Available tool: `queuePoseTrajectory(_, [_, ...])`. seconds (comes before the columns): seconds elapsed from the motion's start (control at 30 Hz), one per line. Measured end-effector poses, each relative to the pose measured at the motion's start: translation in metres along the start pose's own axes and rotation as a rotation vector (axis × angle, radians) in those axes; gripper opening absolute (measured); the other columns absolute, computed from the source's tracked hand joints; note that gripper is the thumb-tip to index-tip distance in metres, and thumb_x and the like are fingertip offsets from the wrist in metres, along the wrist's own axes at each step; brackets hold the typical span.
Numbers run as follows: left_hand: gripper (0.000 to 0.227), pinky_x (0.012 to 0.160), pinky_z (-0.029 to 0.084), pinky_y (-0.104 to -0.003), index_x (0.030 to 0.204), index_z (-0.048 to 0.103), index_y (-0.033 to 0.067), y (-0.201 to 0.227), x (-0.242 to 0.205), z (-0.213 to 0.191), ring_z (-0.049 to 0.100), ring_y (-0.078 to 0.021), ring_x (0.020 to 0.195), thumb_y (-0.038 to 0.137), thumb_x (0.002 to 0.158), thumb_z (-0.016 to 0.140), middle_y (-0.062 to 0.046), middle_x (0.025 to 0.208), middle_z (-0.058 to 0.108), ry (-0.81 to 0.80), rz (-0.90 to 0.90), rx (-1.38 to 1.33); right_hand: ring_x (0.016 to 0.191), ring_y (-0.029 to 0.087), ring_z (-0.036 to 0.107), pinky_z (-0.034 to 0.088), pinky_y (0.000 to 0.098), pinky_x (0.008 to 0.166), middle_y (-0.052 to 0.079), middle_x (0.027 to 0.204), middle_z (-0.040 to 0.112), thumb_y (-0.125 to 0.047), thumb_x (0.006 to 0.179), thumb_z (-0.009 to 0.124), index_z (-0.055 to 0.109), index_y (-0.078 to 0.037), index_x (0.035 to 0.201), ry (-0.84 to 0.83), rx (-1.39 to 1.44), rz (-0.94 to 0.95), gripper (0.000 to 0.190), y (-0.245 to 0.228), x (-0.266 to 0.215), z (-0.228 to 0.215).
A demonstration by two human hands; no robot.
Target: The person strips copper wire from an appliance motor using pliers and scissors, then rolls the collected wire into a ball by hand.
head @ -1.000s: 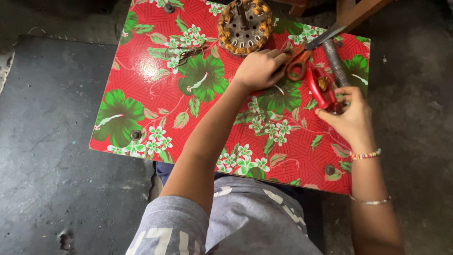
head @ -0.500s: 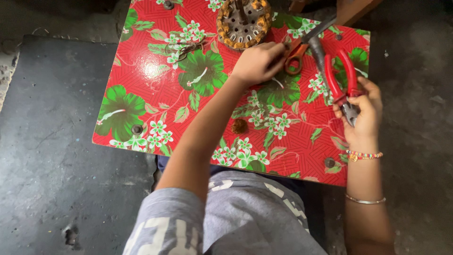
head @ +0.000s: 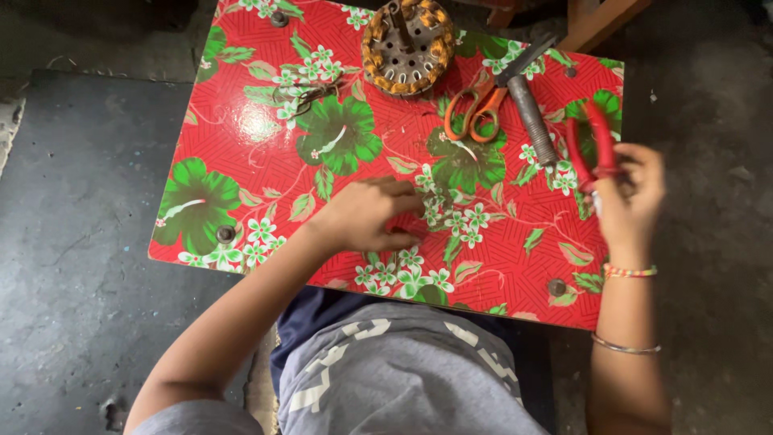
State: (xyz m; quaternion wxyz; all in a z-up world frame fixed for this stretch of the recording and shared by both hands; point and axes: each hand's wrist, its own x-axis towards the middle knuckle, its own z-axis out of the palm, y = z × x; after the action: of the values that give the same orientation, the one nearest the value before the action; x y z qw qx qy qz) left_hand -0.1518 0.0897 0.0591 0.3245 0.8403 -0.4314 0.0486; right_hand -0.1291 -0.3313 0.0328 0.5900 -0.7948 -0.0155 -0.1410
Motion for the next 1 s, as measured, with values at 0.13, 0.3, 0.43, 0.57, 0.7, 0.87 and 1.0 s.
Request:
queuePoseTrajectory(0.13, [0.029, 0.059, 0.053, -0.045, 0.097, 0.067, 0.0106, 0.009, -0.003, 0.014, 0.069, -0.0299, 0.076, 0.04, 0.097, 0.069, -0.009, 0.091, 0.065, -0.016, -0.029, 0.138, 0.083, 0.014, 0.066, 0.052, 0.0263, 0.068, 0.01, 0.113, 0.069, 0.001, 0.091, 0.071, 0.06, -0.004, 0.134, -0.071, -0.397, -0.196, 0.045, -0.033, -0.02, 0.029])
queuePoseTrajectory(0.3, [0.022, 0.051, 0.051, -0.04, 0.095, 0.068, 0.0111, 0.017, -0.01, 0.024, 0.066, -0.0261, 0.063, 0.032, 0.1, 0.065, -0.006, 0.084, 0.065, 0.139, 0.039, 0.163, 0.073, 0.015, 0.067, 0.055, 0.029, 0.067, 0.007, 0.1, 0.071, -0.006, 0.087, 0.082, 0.071, -0.006, 0.119, -0.163, -0.759, -0.333, 0.034, -0.076, -0.033, 0.052])
queuePoseTrajectory(0.43, [0.025, 0.054, 0.052, -0.041, 0.091, 0.066, 0.0111, 0.015, -0.01, 0.029, 0.066, -0.0272, 0.067, 0.034, 0.1, 0.066, -0.006, 0.083, 0.064, 0.15, 0.018, 0.163, 0.09, 0.022, 0.071, 0.058, 0.0324, 0.079, 0.007, 0.111, 0.072, -0.009, 0.09, 0.079, 0.073, -0.01, 0.11, -0.183, -0.708, -0.461, 0.021, -0.086, -0.039, 0.059])
queuePoseTrajectory(0.57, [0.028, 0.056, 0.052, -0.043, 0.09, 0.065, 0.0104, 0.016, -0.011, 0.029, 0.066, -0.03, 0.068, 0.036, 0.1, 0.063, -0.008, 0.08, 0.063, 0.111, -0.053, 0.114, 0.096, 0.022, 0.07, 0.057, 0.0342, 0.082, 0.011, 0.117, 0.072, -0.013, 0.096, 0.077, 0.073, -0.008, 0.113, -0.121, -0.602, -0.322, 0.018, -0.077, -0.032, 0.058])
queuePoseTrajectory(0.7, [0.028, 0.058, 0.051, -0.046, 0.09, 0.064, 0.0082, 0.016, -0.008, 0.026, 0.065, -0.0345, 0.07, 0.034, 0.099, 0.057, -0.012, 0.082, 0.063, 0.128, -0.127, -0.012, 0.12, 0.033, 0.064, 0.052, 0.0443, 0.102, 0.017, 0.13, 0.068, -0.018, 0.097, 0.08, 0.062, -0.001, 0.134, -0.077, -0.664, -0.42, 0.044, -0.055, -0.004, 0.057])
queuePoseTrajectory(0.87, [0.042, 0.064, 0.046, -0.044, 0.089, 0.057, 0.004, 0.008, 0.001, 0.043, 0.058, -0.0325, 0.07, 0.035, 0.11, 0.04, -0.013, 0.076, 0.057, 0.333, -0.255, -0.366, 0.114, 0.04, 0.061, 0.049, 0.0498, 0.099, 0.019, 0.123, 0.067, -0.023, 0.09, 0.085, 0.06, -0.002, 0.134, -0.166, -0.746, -0.295, 0.055, -0.046, 0.01, 0.085])
queuePoseTrajectory(1.0, [0.061, 0.06, 0.042, -0.039, 0.077, 0.05, 0.004, -0.005, 0.029, 0.081, 0.049, -0.0246, 0.062, 0.046, 0.116, 0.028, -0.009, 0.065, 0.046, 0.52, -0.445, -0.744, 0.112, 0.035, 0.065, 0.048, 0.0496, 0.103, 0.012, 0.126, 0.069, -0.025, 0.084, 0.087, 0.063, -0.005, 0.131, -0.216, -0.739, -0.393, 0.057, -0.057, 0.001, 0.098])
